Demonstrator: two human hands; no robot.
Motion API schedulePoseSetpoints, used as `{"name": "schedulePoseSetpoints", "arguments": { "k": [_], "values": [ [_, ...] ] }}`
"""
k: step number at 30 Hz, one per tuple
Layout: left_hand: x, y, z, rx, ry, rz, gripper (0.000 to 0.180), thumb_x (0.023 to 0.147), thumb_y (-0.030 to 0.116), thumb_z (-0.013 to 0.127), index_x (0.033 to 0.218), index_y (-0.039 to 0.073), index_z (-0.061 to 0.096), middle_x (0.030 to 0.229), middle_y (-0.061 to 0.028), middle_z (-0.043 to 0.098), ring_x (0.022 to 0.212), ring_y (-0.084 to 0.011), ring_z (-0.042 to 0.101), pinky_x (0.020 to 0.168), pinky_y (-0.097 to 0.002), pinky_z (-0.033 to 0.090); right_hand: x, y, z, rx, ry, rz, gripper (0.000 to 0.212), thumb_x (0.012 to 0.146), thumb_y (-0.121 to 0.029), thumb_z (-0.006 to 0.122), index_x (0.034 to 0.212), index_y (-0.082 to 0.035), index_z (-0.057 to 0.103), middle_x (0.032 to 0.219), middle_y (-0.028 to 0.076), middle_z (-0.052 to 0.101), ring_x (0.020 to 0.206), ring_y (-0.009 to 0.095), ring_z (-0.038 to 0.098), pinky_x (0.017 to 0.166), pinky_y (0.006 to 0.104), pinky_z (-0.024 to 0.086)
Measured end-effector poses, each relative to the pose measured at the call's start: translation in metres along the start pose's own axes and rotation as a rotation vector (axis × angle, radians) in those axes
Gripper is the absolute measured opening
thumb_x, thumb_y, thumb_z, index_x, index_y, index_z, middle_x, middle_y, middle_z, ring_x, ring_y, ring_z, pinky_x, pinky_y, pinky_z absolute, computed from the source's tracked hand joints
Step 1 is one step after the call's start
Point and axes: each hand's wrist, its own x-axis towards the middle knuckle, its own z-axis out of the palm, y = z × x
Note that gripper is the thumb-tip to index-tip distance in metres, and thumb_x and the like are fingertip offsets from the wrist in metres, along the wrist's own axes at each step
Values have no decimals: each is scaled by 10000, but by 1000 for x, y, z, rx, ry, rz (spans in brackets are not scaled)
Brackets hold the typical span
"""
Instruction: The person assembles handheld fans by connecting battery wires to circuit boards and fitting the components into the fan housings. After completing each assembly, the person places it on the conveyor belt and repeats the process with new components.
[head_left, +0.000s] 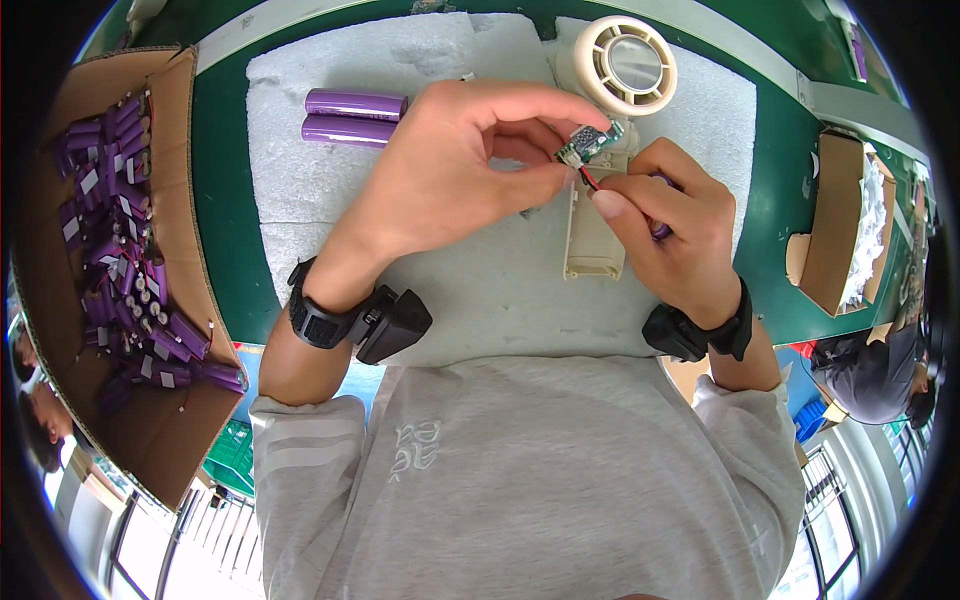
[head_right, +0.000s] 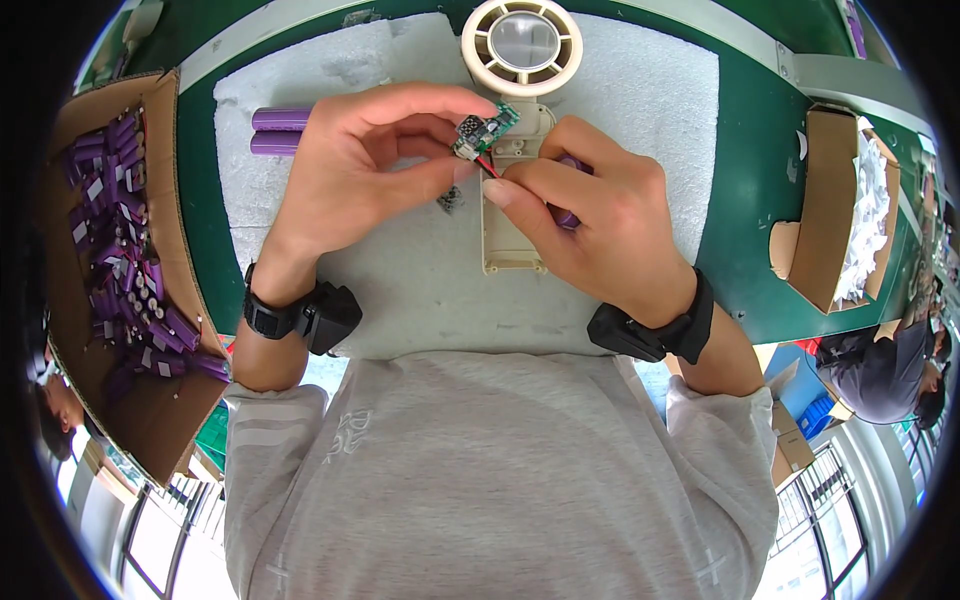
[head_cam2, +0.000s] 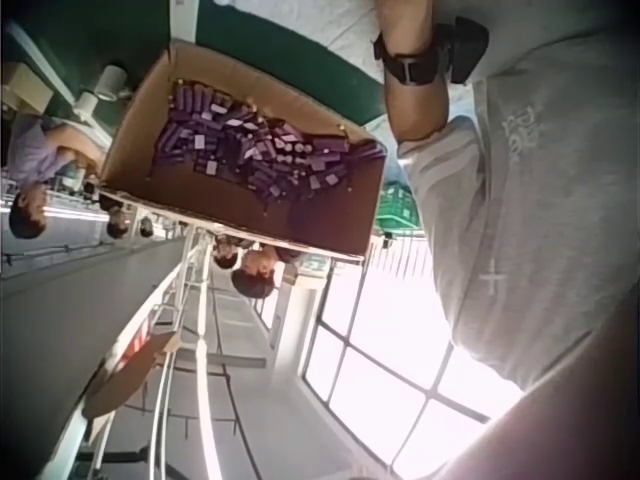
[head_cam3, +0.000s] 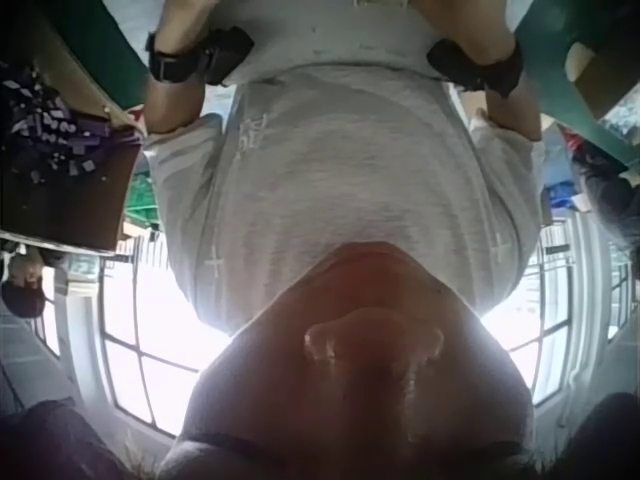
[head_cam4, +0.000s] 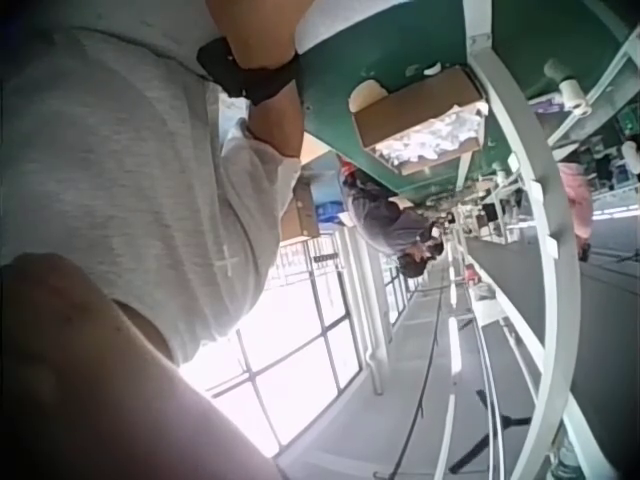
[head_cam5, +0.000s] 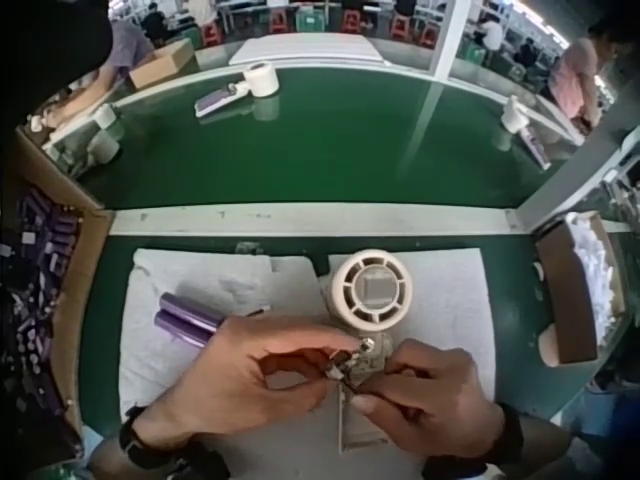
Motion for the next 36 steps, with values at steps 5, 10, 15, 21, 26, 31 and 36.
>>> {"name": "schedulePoseSetpoints", "arguments": {
  "k": [5, 10, 15, 21, 26, 31, 36],
  "values": [
    [-1, -1, 8, 169, 35, 155, 414, 776, -150, 607, 1160, -1, 647, 1035, -69, 678, 911, -145, 658, 813, -279, 547, -1, -4, 8, 6, 133, 70, 194, 780, -11, 737, 954, -6, 650, 799, 44, 571, 614, 105, 492, 531, 230, 398],
    [-2, 5, 14, 393, 77, 205, 415, 765, -141, 610, 1147, 13, 656, 1036, -78, 677, 895, -150, 663, 784, -285, 555, 7, -3, 12, -28, 258, 11, 361, 738, -5, 777, 1063, -33, 623, 859, 59, 602, 652, 106, 528, 570, 216, 436],
    [0, -3, 12, 296, 111, 215, 394, 764, -128, 632, 1132, 10, 662, 982, -97, 692, 844, -154, 677, 758, -267, 559, 5, 3, 10, -58, 244, -28, 365, 714, 7, 795, 1041, -31, 635, 900, 73, 623, 674, 112, 549, 574, 216, 439],
    [4, -14, 15, 199, 233, 253, 247, 714, 1, 727, 959, 32, 717, 840, -84, 703, 690, -181, 696, 607, -271, 556, 5, 5, 9, -93, 264, -30, 389, 692, -2, 815, 1044, -28, 652, 919, 77, 648, 706, 117, 582, 588, 219, 458],
    [1, -9, 12, 438, 165, 306, 325, 741, -114, 672, 1037, 15, 712, 882, -96, 693, 783, -151, 691, 679, -248, 571, 10, 5, 6, -124, 282, -74, 384, 662, -50, 833, 1019, -68, 693, 877, 79, 665, 708, 174, 670, 596, 268, 549],
    [1, -9, 15, 474, 197, 329, 304, 738, -104, 682, 1015, 16, 719, 852, -90, 692, 762, -156, 697, 656, -244, 575, 7, 7, 8, -113, 287, -55, 399, 645, -11, 836, 1020, -39, 704, 901, 71, 681, 724, 129, 634, 618, 227, 504],
    [0, -13, 19, 457, 222, 337, 278, 744, -101, 680, 995, 11, 722, 828, -88, 692, 751, -162, 704, 646, -239, 574, 5, 8, 8, -106, 275, -30, 399, 644, -10, 838, 1022, -44, 712, 910, 74, 682, 736, 125, 645, 624, 224, 512]
  ]
}}
